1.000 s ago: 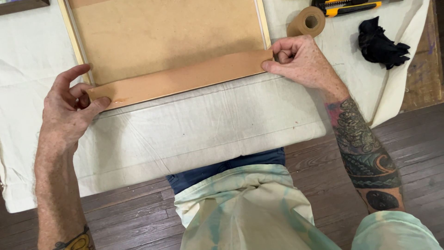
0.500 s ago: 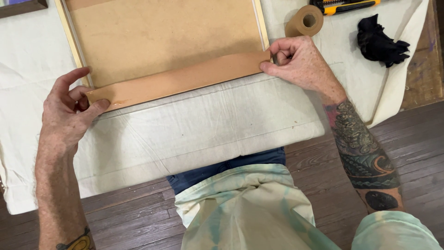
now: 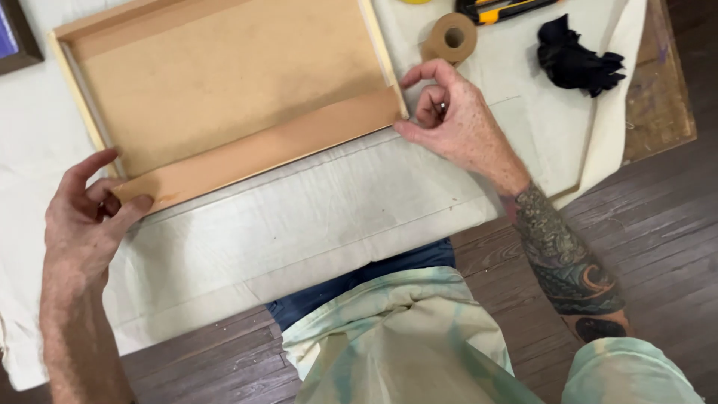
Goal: Finishing a wooden tray by applying adhesive lining and a liquid coating with a brush
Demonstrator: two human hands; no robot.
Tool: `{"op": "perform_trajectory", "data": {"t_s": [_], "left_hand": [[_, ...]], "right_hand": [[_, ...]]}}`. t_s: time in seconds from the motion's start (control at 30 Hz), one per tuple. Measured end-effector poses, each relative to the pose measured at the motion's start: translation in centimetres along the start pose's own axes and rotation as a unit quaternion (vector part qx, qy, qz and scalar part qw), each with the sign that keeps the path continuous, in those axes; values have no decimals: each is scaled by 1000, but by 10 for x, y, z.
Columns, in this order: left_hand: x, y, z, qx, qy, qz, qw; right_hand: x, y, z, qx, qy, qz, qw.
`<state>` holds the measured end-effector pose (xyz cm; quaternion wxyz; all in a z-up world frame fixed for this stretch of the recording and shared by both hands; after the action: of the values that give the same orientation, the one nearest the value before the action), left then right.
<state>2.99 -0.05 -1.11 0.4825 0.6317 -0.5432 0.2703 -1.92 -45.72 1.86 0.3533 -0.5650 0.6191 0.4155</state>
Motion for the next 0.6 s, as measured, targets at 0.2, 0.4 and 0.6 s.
{"op": "perform_trajectory", "data": {"t_s": [0.2, 0.4, 0.6], "left_hand": [[3, 3, -1, 7, -13, -19, 1000], [-2, 0, -2, 8, -11, -17, 1000], [-2, 1, -5, 6, -19, -25, 999]], "right_hand": [[13, 5, -6, 52, -8, -22, 998], [26, 15, 9, 73, 166, -203, 962], [11, 24, 15, 131, 286, -420, 851]]}}
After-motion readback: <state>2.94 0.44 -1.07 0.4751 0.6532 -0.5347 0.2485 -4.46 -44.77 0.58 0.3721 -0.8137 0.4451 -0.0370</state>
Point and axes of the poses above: each hand's wrist, its own y-axis away from the middle knuckle, its own z-axis out of the palm, x = y × z, the point moved 3 cm from there along -y, towards the middle knuckle, and after that the axes turned 3 degrees about -y, right-handed, at the moved point
